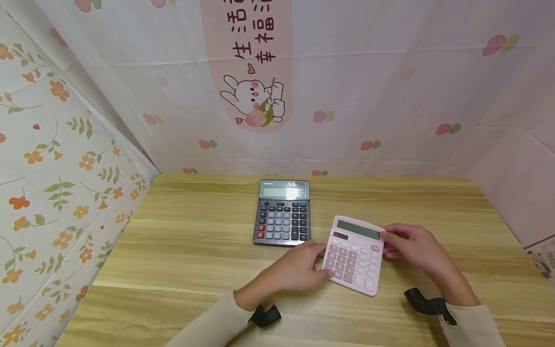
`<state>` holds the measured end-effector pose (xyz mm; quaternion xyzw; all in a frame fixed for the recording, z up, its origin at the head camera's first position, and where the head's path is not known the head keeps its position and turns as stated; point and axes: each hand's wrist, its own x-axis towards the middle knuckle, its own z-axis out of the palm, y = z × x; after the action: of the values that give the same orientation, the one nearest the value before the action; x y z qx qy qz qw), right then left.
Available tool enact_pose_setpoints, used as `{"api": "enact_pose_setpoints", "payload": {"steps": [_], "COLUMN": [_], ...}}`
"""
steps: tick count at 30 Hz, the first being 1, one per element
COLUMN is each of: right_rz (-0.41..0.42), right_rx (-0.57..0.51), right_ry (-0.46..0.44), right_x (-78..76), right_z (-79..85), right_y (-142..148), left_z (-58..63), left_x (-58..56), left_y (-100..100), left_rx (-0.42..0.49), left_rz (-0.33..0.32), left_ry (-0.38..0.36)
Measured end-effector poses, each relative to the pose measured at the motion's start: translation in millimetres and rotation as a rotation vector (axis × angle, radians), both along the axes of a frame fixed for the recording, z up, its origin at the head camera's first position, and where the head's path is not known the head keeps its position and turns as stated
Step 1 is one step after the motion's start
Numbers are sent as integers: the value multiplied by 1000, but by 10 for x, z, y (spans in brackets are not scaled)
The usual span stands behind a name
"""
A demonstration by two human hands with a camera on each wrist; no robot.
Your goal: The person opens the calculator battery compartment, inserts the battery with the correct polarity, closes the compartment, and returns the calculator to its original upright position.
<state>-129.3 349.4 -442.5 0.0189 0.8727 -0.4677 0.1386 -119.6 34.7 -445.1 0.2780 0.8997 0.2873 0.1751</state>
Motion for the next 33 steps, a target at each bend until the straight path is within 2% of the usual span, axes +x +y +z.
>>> {"api": "enact_pose_setpoints", "payload": {"steps": [6,24,30,33], "right_rz": [22,52,72,88], "right_rx": [47,73,58,92], "right_ry": [2,28,51,78], "right_x": [-2,-4,-4,0], "right_z": [-4,0,7,19], "right_y": [-2,-2,-3,0], "left_z": [5,24,20,18], "left_x": [1,2,4,3], "left_y": [2,2,8,10], "left_rx": [-2,0,0,-4], "left_rz": [0,-9,-11,-8], "left_ry": [-8,-18,-18,-19]}}
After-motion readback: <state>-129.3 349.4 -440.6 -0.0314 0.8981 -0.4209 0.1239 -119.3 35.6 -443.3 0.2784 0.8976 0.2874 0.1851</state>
